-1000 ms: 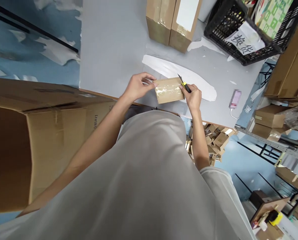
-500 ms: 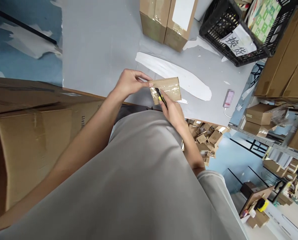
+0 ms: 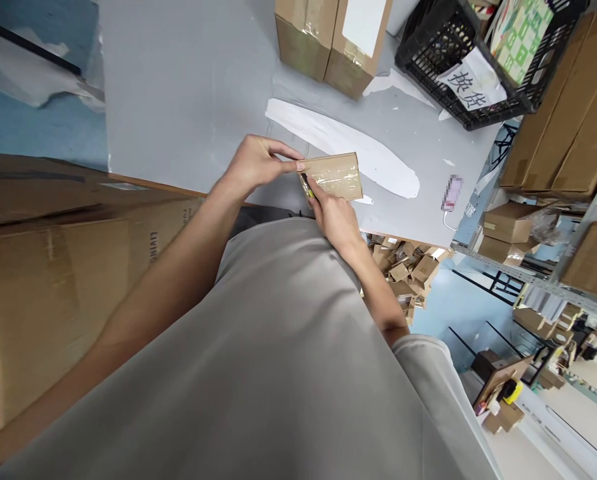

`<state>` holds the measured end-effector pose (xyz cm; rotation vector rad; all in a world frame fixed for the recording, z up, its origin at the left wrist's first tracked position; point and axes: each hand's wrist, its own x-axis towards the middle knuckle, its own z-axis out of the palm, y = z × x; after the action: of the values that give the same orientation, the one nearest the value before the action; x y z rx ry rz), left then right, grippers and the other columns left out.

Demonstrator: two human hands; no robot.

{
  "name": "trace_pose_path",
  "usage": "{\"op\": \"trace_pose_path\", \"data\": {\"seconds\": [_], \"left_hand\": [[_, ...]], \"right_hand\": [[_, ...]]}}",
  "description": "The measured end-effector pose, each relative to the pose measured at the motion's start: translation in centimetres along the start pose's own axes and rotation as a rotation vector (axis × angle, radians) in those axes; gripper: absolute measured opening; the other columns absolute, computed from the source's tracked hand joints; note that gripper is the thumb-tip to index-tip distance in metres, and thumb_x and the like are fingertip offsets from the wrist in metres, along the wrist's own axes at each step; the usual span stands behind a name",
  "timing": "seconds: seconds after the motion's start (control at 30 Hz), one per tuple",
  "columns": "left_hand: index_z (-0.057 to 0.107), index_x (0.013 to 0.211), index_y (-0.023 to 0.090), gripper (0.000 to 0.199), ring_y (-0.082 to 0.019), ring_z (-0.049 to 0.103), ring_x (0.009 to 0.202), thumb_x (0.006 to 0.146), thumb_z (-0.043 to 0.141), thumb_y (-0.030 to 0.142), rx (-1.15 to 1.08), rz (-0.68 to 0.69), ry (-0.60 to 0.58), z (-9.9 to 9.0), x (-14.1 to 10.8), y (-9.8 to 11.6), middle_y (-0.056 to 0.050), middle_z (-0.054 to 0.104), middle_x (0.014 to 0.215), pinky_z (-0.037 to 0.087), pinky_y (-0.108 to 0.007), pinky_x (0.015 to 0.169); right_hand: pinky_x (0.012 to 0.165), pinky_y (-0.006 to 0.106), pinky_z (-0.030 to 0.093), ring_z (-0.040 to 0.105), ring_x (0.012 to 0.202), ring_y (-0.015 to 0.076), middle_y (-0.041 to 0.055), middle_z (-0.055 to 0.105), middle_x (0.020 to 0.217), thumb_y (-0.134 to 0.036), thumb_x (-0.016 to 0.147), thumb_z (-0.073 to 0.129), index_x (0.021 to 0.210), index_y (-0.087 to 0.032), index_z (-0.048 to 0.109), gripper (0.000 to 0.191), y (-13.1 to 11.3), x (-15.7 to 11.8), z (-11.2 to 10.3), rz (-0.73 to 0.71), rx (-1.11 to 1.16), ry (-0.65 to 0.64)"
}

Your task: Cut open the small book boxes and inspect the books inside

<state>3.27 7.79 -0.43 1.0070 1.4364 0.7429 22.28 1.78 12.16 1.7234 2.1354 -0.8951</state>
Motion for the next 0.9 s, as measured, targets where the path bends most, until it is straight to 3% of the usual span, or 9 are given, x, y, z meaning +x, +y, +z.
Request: {"op": "trace_pose_path", "data": {"seconds": [0.3,0.6,0.9], "left_hand": [[0.09,0.097,0.022,0.026,-0.024,0.074,0.086,0.075,0.1,0.031,0.026,0.011,0.067,0.7,-0.7,0.1,-0.005,0.087,0.096,0.06,-0.037,0.084],[0.09,0.099,0.025,0.023,-0.021,0.068,0.083,0.077,0.095,0.031,0.078,-0.011,0.088,1.2,-1.4,-0.5,-0.003,0.086,0.101,0.058,-0.037,0.085],[0.087,0.1,0.022,0.028,-0.021,0.066,0.082,0.074,0.094,0.028,0.046,-0.016,0.112,1.2,-1.5,0.0,-0.004,0.086,0.098,0.058,-0.035,0.082]], "right_hand": [[0.115,0.047,0.057,0.078,0.131,0.0354,0.0158,0.083,0.143,-0.026,0.119,0.038,0.182,-0.021,0.04,0.064,-2.5,0.2,-1.1,0.07,-0.117,-0.09],[0.109,0.044,0.06,0.079,0.124,0.0331,0.0203,0.083,0.136,-0.013,0.118,0.035,0.183,-0.018,0.035,0.065,-4.5,0.1,-1.6,0.134,-0.219,-0.186],[0.11,0.047,0.06,0.079,0.125,0.0329,0.0179,0.083,0.135,-0.016,0.118,0.036,0.184,-0.024,0.033,0.067,-4.3,-0.7,-1.3,0.168,-0.194,-0.204]]}}
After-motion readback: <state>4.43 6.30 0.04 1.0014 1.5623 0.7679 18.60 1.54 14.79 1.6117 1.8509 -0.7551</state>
